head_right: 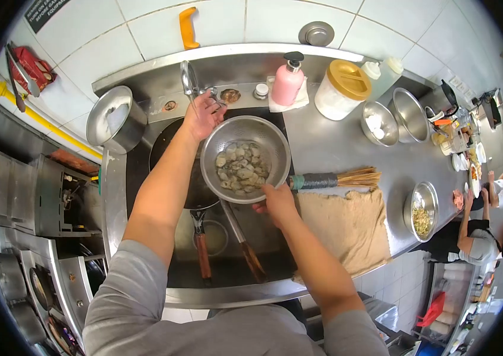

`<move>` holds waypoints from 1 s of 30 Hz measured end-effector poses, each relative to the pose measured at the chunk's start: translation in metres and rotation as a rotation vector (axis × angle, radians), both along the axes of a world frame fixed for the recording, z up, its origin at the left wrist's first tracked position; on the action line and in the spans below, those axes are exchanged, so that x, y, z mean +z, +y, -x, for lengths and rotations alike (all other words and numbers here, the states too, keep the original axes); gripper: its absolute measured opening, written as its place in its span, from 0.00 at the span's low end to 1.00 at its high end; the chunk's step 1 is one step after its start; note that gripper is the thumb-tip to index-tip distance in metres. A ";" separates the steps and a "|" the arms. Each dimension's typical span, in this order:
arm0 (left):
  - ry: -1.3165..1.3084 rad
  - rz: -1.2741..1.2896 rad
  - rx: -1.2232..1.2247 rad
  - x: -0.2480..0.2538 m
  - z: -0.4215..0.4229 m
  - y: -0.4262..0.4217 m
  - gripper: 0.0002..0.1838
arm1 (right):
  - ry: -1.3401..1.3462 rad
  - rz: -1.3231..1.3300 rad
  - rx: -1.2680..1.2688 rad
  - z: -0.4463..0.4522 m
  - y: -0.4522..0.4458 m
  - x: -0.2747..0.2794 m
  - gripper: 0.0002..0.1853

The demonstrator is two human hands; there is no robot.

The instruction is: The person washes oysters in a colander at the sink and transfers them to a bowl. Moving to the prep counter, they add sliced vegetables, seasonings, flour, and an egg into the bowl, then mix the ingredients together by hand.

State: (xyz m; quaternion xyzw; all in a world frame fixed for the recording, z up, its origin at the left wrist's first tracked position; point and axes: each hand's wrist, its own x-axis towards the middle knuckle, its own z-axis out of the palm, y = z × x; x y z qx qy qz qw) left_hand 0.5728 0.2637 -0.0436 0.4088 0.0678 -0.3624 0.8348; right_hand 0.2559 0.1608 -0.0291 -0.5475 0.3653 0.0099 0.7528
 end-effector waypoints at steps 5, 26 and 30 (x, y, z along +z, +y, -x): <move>-0.029 -0.002 0.015 0.007 0.006 0.039 0.14 | 0.021 0.029 0.107 -0.004 -0.003 0.004 0.23; -1.672 -1.621 -0.624 0.119 0.079 0.065 0.39 | -0.226 -0.004 0.011 -0.117 0.043 0.060 0.17; -1.662 -1.516 -0.793 0.081 0.059 0.059 0.26 | -0.216 -0.075 -0.052 -0.112 0.048 0.049 0.20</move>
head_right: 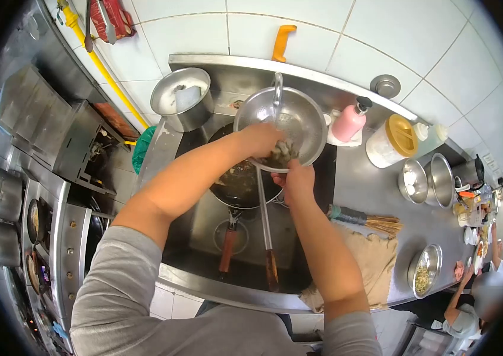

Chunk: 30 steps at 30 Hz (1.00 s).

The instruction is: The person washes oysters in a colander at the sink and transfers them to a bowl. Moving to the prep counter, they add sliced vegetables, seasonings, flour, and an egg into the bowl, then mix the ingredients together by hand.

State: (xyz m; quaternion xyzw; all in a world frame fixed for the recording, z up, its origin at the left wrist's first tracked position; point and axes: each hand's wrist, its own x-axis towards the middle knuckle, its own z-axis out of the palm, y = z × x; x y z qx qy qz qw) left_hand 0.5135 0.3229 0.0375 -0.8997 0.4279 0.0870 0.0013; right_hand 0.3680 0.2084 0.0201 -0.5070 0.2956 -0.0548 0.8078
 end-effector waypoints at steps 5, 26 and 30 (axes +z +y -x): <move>0.118 0.219 0.283 0.027 -0.025 -0.005 0.17 | -0.007 0.075 0.016 0.008 0.004 0.007 0.15; -0.084 0.158 0.203 0.029 0.028 0.006 0.26 | -0.077 0.119 0.022 0.018 0.011 0.020 0.15; 0.227 0.173 -0.314 0.022 0.035 0.004 0.29 | 0.006 -0.023 0.109 0.031 0.002 0.019 0.18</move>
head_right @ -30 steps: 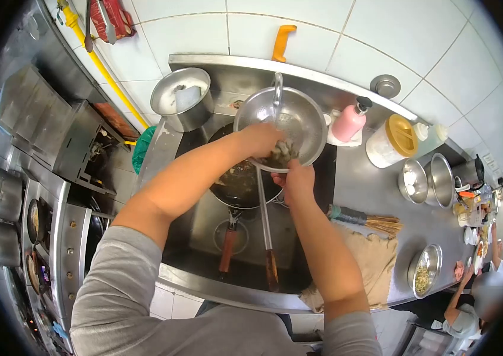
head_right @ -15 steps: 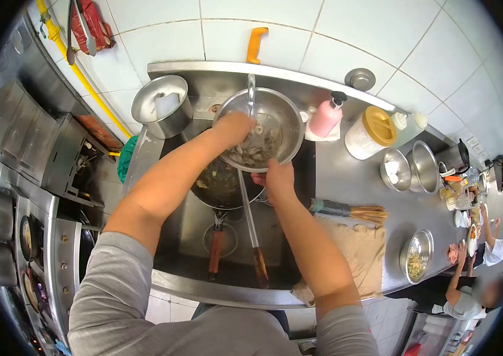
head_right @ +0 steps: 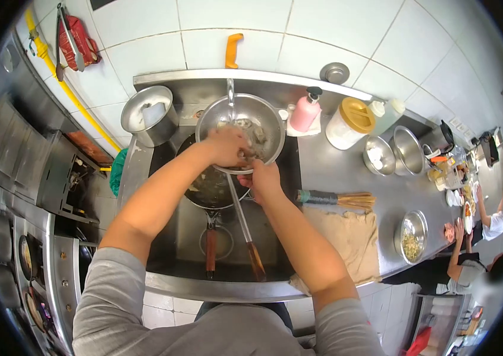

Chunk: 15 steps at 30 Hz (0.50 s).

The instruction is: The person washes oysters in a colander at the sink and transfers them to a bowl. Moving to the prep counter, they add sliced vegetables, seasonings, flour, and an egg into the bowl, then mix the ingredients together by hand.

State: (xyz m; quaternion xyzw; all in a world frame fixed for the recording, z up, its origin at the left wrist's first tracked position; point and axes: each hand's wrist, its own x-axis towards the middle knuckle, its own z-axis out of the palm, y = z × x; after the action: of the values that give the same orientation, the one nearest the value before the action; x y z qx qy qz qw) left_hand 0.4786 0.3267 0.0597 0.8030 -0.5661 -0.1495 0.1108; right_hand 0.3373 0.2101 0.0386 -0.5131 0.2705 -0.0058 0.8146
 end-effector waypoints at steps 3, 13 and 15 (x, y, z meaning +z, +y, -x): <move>-0.320 0.081 0.563 0.005 0.030 0.005 0.28 | -0.019 0.031 -0.071 0.017 0.006 -0.003 0.17; 0.094 -0.014 0.383 -0.011 0.127 -0.021 0.25 | 0.160 0.091 -0.103 0.171 -0.004 -0.027 0.17; 0.117 0.142 0.205 -0.025 0.160 -0.018 0.24 | 0.159 0.136 -0.113 0.200 -0.003 -0.022 0.18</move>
State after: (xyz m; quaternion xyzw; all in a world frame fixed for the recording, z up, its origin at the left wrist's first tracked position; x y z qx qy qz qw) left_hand 0.3184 0.3085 0.0344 0.8368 -0.4827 -0.1434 0.2148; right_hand 0.1374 0.2070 0.0164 -0.5500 0.3618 -0.0291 0.7522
